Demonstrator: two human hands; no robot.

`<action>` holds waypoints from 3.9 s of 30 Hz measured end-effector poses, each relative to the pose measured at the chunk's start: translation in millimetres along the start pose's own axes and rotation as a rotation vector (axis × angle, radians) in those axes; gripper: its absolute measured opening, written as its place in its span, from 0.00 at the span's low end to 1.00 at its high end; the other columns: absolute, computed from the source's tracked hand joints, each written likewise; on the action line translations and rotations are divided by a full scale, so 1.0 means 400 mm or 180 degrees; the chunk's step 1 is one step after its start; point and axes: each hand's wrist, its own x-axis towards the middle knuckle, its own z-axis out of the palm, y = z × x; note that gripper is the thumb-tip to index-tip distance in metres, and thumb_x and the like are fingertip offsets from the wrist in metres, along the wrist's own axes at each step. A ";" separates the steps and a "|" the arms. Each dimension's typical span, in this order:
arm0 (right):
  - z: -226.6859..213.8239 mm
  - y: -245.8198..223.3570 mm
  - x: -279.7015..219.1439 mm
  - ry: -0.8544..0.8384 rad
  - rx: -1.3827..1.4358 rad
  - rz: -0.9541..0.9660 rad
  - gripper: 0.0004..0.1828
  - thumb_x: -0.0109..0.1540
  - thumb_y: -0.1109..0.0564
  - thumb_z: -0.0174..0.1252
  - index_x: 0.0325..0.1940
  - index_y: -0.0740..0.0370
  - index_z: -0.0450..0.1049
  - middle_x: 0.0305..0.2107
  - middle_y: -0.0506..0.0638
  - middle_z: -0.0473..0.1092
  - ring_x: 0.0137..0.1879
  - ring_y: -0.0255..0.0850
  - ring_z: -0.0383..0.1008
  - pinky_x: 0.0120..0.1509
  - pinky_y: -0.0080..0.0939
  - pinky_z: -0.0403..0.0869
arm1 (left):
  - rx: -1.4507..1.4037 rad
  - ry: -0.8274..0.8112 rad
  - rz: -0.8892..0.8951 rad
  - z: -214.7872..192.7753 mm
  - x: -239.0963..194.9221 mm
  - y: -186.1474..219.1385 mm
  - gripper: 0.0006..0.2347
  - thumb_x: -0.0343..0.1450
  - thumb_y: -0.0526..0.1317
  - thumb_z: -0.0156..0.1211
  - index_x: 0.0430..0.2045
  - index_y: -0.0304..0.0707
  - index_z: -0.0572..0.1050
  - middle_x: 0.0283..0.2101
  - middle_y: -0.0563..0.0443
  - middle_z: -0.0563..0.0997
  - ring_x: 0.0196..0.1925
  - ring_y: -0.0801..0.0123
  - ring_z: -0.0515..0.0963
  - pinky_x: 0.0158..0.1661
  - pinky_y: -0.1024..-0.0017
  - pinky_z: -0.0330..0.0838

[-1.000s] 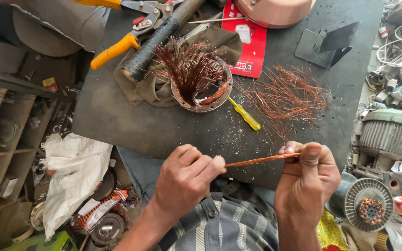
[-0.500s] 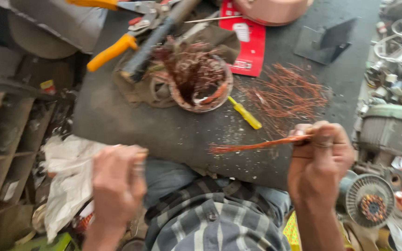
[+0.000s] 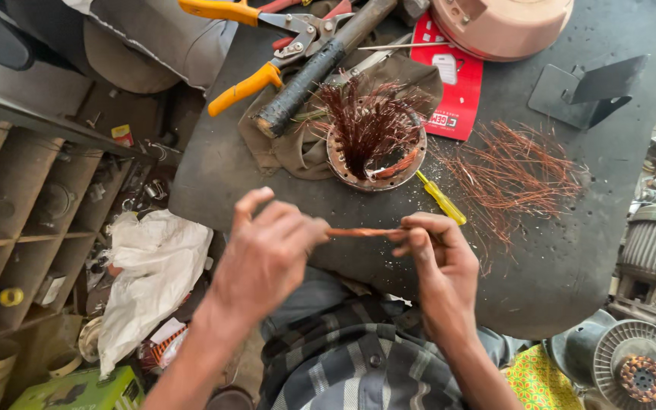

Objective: The person prepares copper wire for a motor stator by grouping strands together and twisting them by hand to form bundles.

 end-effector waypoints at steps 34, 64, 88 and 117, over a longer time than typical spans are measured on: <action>-0.266 -0.081 -0.064 0.1039 -0.2291 -0.1102 0.09 0.63 0.64 0.63 0.47 0.66 0.76 0.42 0.54 0.76 0.43 0.40 0.78 0.50 0.38 0.75 | -0.1163 0.0518 0.0168 0.163 0.071 0.231 0.12 0.68 0.33 0.65 0.45 0.39 0.77 0.49 0.51 0.78 0.54 0.60 0.77 0.62 0.56 0.63; -0.228 -0.079 -0.011 0.0432 -0.2228 -0.1798 0.13 0.58 0.67 0.65 0.46 0.61 0.79 0.36 0.50 0.76 0.43 0.45 0.74 0.50 0.44 0.70 | -0.4695 0.0524 -0.1718 0.216 0.213 0.301 0.09 0.77 0.38 0.57 0.42 0.29 0.79 0.42 0.45 0.85 0.46 0.70 0.83 0.52 0.70 0.78; -0.216 -0.136 -0.023 0.0212 -0.1654 -0.1381 0.15 0.62 0.65 0.63 0.54 0.65 0.75 0.41 0.52 0.76 0.44 0.37 0.79 0.49 0.35 0.77 | -0.3121 -0.0782 -0.1764 0.119 0.175 0.276 0.07 0.73 0.37 0.58 0.35 0.32 0.81 0.28 0.49 0.87 0.32 0.73 0.85 0.36 0.73 0.77; -0.227 -0.089 -0.035 -0.0200 0.0343 -0.0189 0.21 0.63 0.70 0.56 0.61 0.70 0.69 0.47 0.54 0.75 0.53 0.35 0.75 0.59 0.36 0.74 | -0.3260 -0.0770 -0.0956 0.068 0.185 0.282 0.06 0.69 0.31 0.58 0.37 0.29 0.79 0.29 0.45 0.85 0.31 0.66 0.87 0.34 0.71 0.77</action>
